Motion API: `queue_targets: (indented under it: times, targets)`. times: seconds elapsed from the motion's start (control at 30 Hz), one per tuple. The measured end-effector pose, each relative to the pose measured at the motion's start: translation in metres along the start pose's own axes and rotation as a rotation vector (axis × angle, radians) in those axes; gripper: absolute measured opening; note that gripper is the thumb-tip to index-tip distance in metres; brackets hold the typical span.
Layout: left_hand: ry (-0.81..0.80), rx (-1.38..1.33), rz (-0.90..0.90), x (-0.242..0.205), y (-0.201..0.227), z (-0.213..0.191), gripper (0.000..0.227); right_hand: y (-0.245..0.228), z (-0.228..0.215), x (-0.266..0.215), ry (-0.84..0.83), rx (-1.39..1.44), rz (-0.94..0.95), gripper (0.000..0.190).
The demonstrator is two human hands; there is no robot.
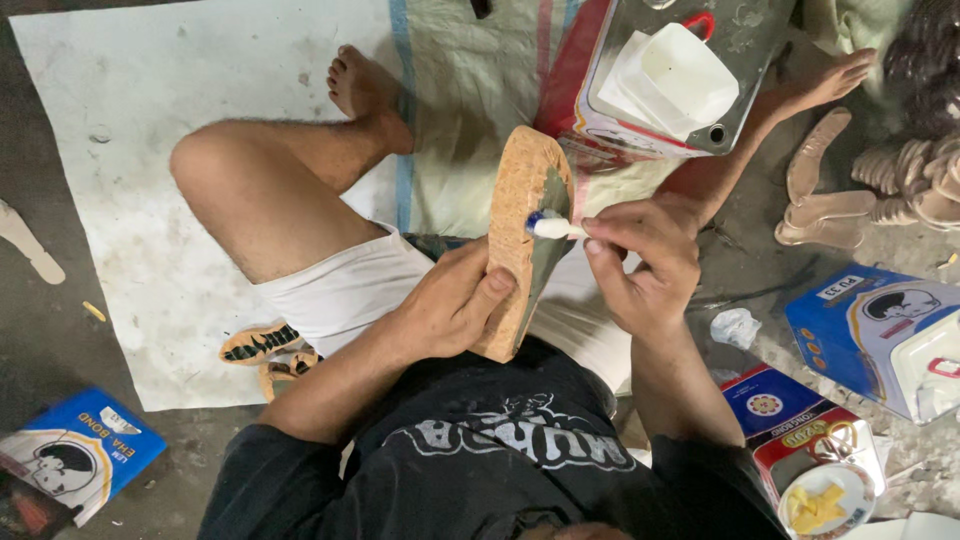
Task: The person sits on the floor and uses a toothbrush to apply a white liquid from a container onto the edges and surfaces of shoe sole parts. They repeatedly dip the brush and spread the liquid across multiple parts, placing finished pieces on a nearby rack.
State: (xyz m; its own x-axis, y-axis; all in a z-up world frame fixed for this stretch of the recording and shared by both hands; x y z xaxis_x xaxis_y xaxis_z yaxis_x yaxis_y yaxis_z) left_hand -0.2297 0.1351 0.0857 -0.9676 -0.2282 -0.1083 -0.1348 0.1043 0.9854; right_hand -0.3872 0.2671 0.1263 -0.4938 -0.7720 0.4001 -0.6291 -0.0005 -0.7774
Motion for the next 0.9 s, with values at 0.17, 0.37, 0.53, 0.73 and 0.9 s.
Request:
queue_targets:
  times: [0.17,0.37,0.53,0.73,0.9]
  targets:
    - [-0.041,-0.052,-0.006,-0.004,0.007,0.004,0.060,0.008,-0.008,0.001,0.084,0.054,0.122,0.016]
    - [-0.069,-0.134,-0.164,-0.008,0.005,0.003,0.056,-0.005,-0.005,0.010,-0.048,0.051,-0.091,0.018]
    - [-0.090,-0.188,-0.195,-0.010,0.013,0.004,0.055,0.000,-0.010,0.012,-0.052,0.058,-0.059,0.020]
    - [-0.090,-0.211,-0.243,-0.010,0.020,-0.001,0.054,-0.001,-0.011,0.022,-0.143,0.042,-0.129,0.023]
    - [-0.051,-0.287,-0.221,-0.010,0.021,-0.003,0.052,-0.007,-0.009,0.023,-0.222,0.024,-0.177,0.022]
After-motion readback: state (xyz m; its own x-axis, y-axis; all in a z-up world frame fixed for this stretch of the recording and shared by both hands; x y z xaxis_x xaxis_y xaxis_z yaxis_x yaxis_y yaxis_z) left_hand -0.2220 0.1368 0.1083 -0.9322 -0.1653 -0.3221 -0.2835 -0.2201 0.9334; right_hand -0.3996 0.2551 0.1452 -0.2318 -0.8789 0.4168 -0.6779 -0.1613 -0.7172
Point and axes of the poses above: each hand's wrist, its own x-axis towards the middle knuckle, its own z-axis out of the palm, y = z × x, the point moved 6 cm from there along x, towards the middle knuckle, and after that the axes turned 2 degrees about -z, right-handed, at the moved point
